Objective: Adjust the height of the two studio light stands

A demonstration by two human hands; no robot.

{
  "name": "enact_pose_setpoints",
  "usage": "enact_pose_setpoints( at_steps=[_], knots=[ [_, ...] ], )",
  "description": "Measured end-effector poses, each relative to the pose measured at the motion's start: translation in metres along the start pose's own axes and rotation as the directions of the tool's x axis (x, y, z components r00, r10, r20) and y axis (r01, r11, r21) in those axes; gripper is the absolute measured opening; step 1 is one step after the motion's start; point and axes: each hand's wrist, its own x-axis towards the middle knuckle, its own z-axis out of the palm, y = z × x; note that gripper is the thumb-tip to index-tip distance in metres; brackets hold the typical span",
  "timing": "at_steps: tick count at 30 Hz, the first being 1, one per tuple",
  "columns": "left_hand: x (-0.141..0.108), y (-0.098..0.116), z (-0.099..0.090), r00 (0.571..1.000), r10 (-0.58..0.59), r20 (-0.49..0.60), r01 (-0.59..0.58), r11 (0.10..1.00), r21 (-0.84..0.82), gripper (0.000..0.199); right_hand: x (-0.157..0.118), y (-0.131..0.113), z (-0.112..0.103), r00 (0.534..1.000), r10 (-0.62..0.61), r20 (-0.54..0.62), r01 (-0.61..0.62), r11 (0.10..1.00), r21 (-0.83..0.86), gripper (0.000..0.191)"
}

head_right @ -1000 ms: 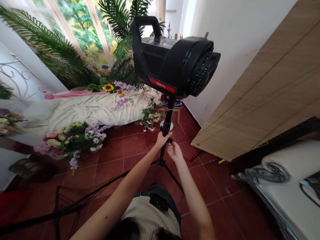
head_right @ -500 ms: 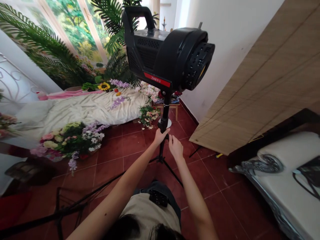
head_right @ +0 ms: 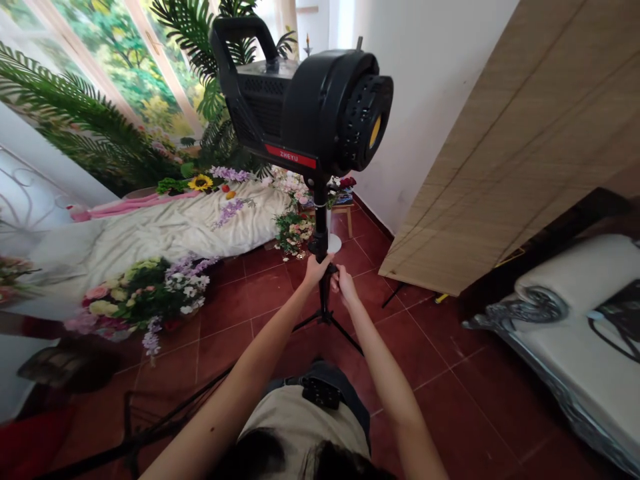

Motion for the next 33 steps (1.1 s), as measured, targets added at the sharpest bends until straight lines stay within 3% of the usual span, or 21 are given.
enact_pose_setpoints(
  at_steps=[3,7,10,15,19,21,23,27,30,33],
  knots=[
    [-0.001,0.001,0.0,1.0,-0.003,-0.001,0.003,1.0,-0.003,0.036,-0.002,-0.001,-0.001,0.976,0.106,0.192,-0.16,0.941,0.298,0.037],
    [-0.001,0.002,0.001,1.0,0.0,-0.011,-0.001,1.0,-0.029,0.035,-0.005,-0.004,-0.001,0.963,0.08,0.257,-0.207,0.831,0.516,0.035],
    [-0.001,0.004,0.001,1.0,-0.011,0.007,0.011,0.999,-0.053,0.035,-0.009,-0.004,0.004,0.978,0.031,0.205,-0.144,0.813,0.564,0.035],
    [-0.009,0.004,-0.003,1.0,-0.001,0.022,0.002,1.0,-0.018,0.038,-0.011,0.0,0.018,1.0,-0.017,0.016,0.007,0.85,0.527,0.037],
    [-0.033,-0.013,-0.029,0.999,0.025,0.027,-0.024,0.998,-0.057,0.036,-0.01,0.005,0.027,0.995,-0.052,-0.084,0.085,0.876,0.474,0.04],
    [-0.055,-0.032,-0.058,0.999,-0.037,0.04,0.04,0.997,-0.073,0.035,-0.01,0.007,0.031,0.99,-0.073,-0.122,0.123,0.874,0.471,0.039],
    [-0.086,-0.057,-0.097,0.982,-0.183,0.053,0.187,0.979,-0.079,0.034,-0.009,0.01,0.039,0.98,-0.064,-0.19,0.151,0.859,0.489,0.035],
    [-0.165,-0.101,-0.193,0.883,-0.455,-0.115,0.45,0.89,-0.07,0.026,-0.006,0.021,0.071,0.948,0.052,-0.315,0.115,0.864,0.49,0.023],
    [-0.228,-0.112,-0.272,0.764,-0.536,-0.36,0.533,0.838,-0.115,0.021,-0.003,0.036,0.111,0.975,0.08,-0.209,0.01,0.916,0.401,0.019],
    [-0.289,-0.098,-0.353,0.595,-0.569,-0.568,0.608,0.78,-0.145,0.019,-0.004,0.051,0.164,0.992,0.125,-0.015,-0.115,0.947,0.299,0.018]
  ],
)
